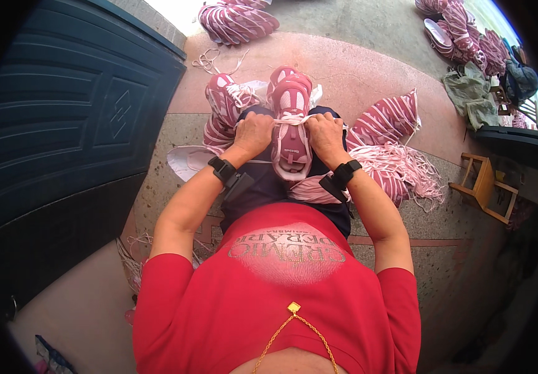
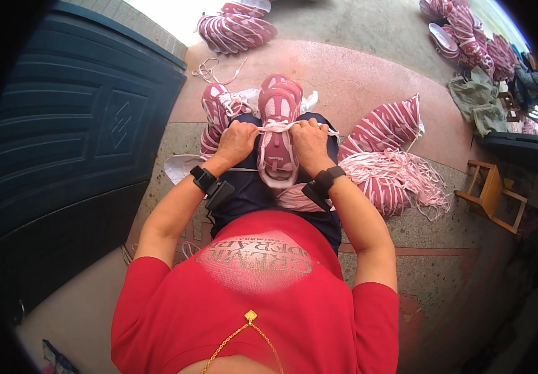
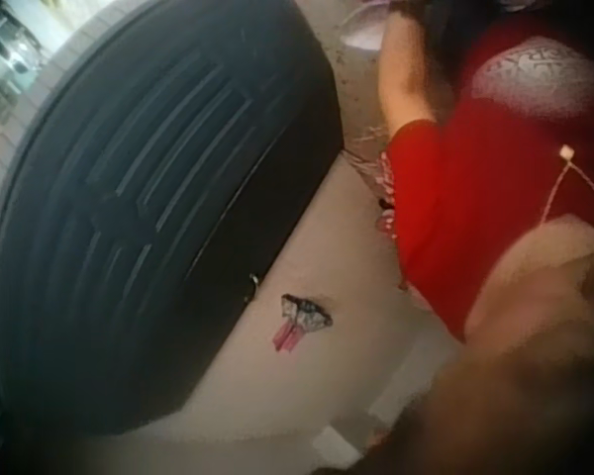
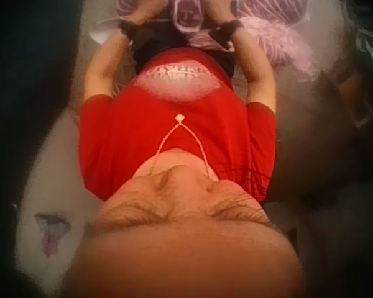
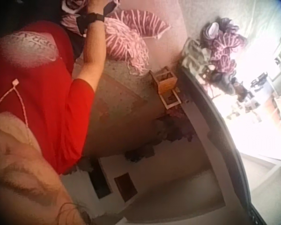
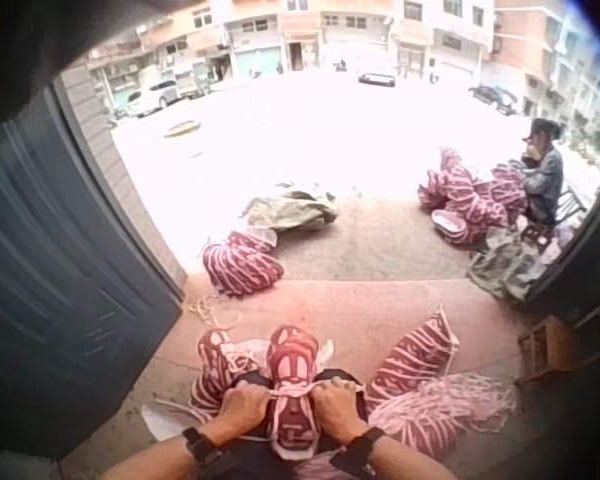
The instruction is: The person sits on the floor and laces a pink sneaker with a long white shoelace. They repeatedly pull the lace through the eyelets, tighten the fit, and adjust the loops. The person handles a stack of similar pink sneakers, placing one on their lap to work on it.
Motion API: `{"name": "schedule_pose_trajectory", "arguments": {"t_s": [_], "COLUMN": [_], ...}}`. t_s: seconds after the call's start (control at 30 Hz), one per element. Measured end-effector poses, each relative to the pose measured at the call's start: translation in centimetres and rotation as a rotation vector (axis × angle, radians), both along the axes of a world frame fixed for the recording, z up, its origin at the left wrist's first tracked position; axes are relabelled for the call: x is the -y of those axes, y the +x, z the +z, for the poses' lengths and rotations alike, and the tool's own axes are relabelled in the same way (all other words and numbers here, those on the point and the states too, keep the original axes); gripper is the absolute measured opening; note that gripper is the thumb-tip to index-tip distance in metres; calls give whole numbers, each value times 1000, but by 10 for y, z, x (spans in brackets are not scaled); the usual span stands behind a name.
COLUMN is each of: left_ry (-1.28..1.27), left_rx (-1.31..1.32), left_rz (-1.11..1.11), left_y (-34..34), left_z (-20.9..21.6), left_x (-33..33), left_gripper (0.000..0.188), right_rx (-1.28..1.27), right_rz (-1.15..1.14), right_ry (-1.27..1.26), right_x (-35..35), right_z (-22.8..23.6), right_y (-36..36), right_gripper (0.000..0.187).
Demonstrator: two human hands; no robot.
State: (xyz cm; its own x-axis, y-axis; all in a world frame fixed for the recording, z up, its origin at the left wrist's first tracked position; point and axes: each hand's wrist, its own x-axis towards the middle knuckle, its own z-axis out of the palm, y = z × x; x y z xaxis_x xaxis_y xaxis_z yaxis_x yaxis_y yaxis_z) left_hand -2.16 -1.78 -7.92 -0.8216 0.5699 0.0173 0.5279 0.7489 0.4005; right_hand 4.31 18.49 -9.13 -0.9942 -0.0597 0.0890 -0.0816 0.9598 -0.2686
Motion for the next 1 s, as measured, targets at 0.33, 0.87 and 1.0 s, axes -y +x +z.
{"name": "schedule_pose_trajectory", "arguments": {"t_s": [0.33,0.87,1.0], "left_ry": [-79,1,-127], "left_rx": [-238,-88,-93], "left_rz": [18,-188,-310], "left_y": [10,0,-22], "left_z": [20,31,23], "left_x": [-13,-44,-65], "left_gripper": [20,18,15], "right_rx": [-83,-86,-156], "right_rz": [-78,-19,-16], "right_ry": [17,-570,-498], "right_x": [0,-10,-4], "right_z": [13,-19,-4], "right_y": [6,16,16], "right_gripper": [22,18,11]}}
